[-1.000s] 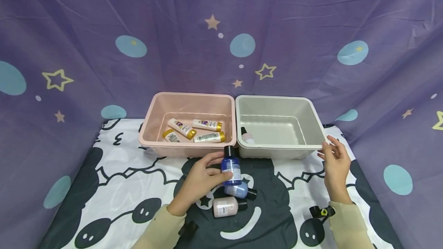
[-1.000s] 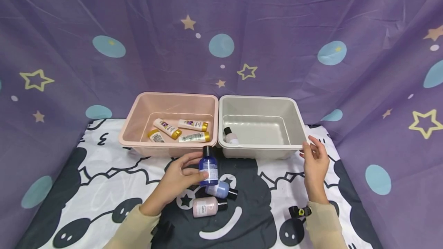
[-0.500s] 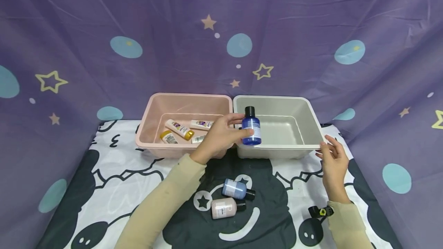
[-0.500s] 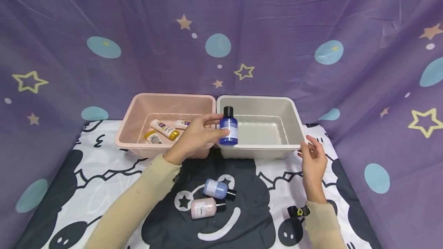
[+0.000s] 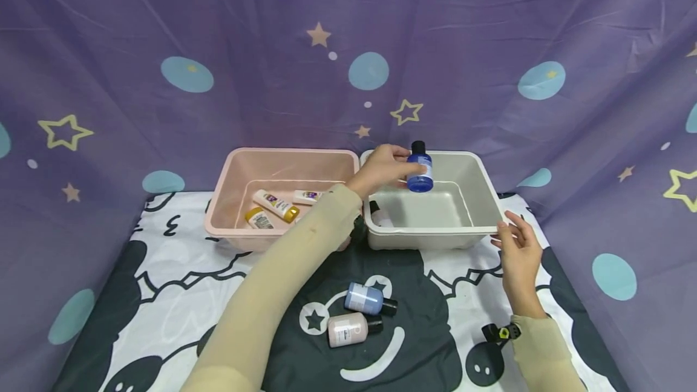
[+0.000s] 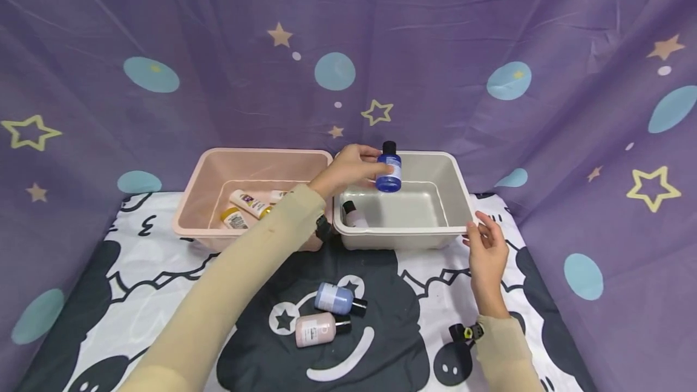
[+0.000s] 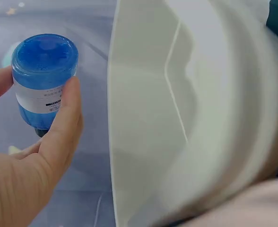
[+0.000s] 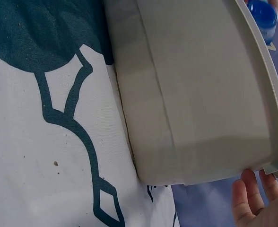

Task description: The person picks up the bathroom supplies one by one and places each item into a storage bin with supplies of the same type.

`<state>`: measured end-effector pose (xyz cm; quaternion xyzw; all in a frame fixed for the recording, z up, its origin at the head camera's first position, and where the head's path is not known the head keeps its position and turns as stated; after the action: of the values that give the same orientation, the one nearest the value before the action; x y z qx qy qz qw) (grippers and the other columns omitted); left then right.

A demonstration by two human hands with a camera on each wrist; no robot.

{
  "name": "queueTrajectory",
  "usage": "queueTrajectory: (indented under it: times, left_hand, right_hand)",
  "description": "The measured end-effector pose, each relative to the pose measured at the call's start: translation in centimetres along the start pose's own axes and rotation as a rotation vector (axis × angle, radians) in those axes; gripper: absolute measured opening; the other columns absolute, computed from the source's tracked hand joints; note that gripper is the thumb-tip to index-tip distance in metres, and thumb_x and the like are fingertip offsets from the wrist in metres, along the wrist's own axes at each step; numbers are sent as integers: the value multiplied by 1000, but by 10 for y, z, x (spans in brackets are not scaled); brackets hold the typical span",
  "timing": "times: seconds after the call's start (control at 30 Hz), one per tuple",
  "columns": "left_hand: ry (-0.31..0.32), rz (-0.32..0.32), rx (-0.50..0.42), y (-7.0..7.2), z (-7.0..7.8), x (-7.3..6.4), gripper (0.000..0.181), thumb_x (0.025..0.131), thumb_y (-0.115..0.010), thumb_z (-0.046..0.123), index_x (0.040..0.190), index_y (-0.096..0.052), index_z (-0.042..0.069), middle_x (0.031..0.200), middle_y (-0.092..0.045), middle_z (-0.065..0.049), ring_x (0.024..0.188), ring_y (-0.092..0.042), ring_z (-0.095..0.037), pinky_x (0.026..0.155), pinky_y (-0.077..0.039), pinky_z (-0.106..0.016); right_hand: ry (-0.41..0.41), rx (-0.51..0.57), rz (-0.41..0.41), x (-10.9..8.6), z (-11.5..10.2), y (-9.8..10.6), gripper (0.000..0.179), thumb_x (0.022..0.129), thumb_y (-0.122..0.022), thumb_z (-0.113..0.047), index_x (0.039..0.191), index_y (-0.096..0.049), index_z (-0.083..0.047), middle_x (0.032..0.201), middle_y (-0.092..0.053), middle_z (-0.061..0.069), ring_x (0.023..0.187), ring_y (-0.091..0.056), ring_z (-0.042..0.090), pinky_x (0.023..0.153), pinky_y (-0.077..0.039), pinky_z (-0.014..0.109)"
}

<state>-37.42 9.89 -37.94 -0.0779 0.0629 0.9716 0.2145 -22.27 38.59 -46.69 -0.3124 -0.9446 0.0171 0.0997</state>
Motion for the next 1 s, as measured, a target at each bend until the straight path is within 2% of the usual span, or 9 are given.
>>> queueTrajectory:
  times: [0.23, 0.3, 0.33, 0.47, 0.6, 0.73, 0.83, 0.9, 1.0]
  left_hand:
    - [50, 33, 92, -10, -8, 30, 62, 81, -85, 17, 131, -56, -5, 114, -62, -14, 80, -70, -20, 66, -60, -33]
    - [64, 37, 114, -11, -12, 34, 43, 81, -85, 17, 109, -61, -4, 99, -60, -10, 75, -68, -20, 64, -60, -34]
    - [74, 41, 122, -10, -14, 37, 39, 81, -85, 16, 104, -59, -2, 95, -58, -8, 73, -67, -20, 65, -60, -34]
    - [90, 67, 120, -7, -20, 41, 38, 80, -85, 12, 79, -47, 8, 82, -51, -5, 69, -62, -21, 71, -60, -42]
    - [110, 73, 135, -6, -24, 40, 35, 79, -85, 9, 79, -50, 5, 87, -55, -8, 69, -61, -24, 77, -59, -48]
    - [146, 55, 202, -6, -27, 39, 36, 78, -84, 8, 94, -52, -1, 94, -56, -13, 69, -64, -26, 72, -60, -44]
    - [168, 53, 243, -6, -28, 35, 35, 79, -81, 4, 97, -51, -2, 94, -56, -15, 69, -65, -28, 68, -61, -42]
    - [174, 63, 236, -6, -27, 33, 32, 80, -78, 0, 95, -51, -2, 95, -58, -17, 73, -66, -31, 68, -61, -41]
    - [163, 80, 172, -6, -25, 30, 32, 81, -77, -3, 97, -50, -4, 103, -57, -19, 84, -65, -35, 71, -60, -41]
  right_hand:
    - [4, -1, -1, 0, -1, 1, 38, 95, -70, -8, 131, -62, 2, 95, -68, 8, 75, -69, 10, 66, -56, 19]
    - [3, -6, 2, 0, -1, 2, 38, 95, -70, -9, 131, -63, 2, 95, -68, 8, 75, -69, 10, 66, -56, 19]
    - [1, -7, 1, 0, -1, 2, 38, 95, -70, -9, 131, -63, 1, 96, -68, 8, 76, -69, 10, 66, -56, 19]
    - [1, -5, 0, 1, -1, 0, 37, 95, -70, -9, 130, -63, 0, 95, -68, 6, 76, -69, 11, 67, -56, 19]
    - [10, -1, 0, 2, -1, -2, 36, 95, -70, -8, 130, -64, 1, 94, -68, 6, 76, -68, 10, 67, -57, 20]
    - [11, 4, 1, 3, 0, -2, 37, 95, -70, -8, 129, -64, 1, 95, -68, 6, 75, -68, 10, 67, -57, 20]
    - [12, 2, 3, 3, 0, -1, 36, 94, -70, -9, 129, -64, 1, 95, -68, 7, 75, -68, 9, 67, -57, 20]
    - [12, 4, 4, 3, 0, -1, 36, 95, -70, -9, 129, -64, 1, 94, -68, 6, 74, -68, 10, 67, -57, 20]
    - [12, 9, 3, 3, 0, -1, 36, 95, -70, -8, 129, -63, 2, 94, -69, 6, 74, -68, 10, 67, -57, 20]
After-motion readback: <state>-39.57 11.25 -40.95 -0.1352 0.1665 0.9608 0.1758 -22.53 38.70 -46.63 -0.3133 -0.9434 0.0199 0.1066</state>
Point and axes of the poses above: each hand's wrist, its own x-axis towards the middle knuckle, its own y-axis out of the back of the hand, z = x × y, the point moved 10 cm from there along x, towards the middle knuckle
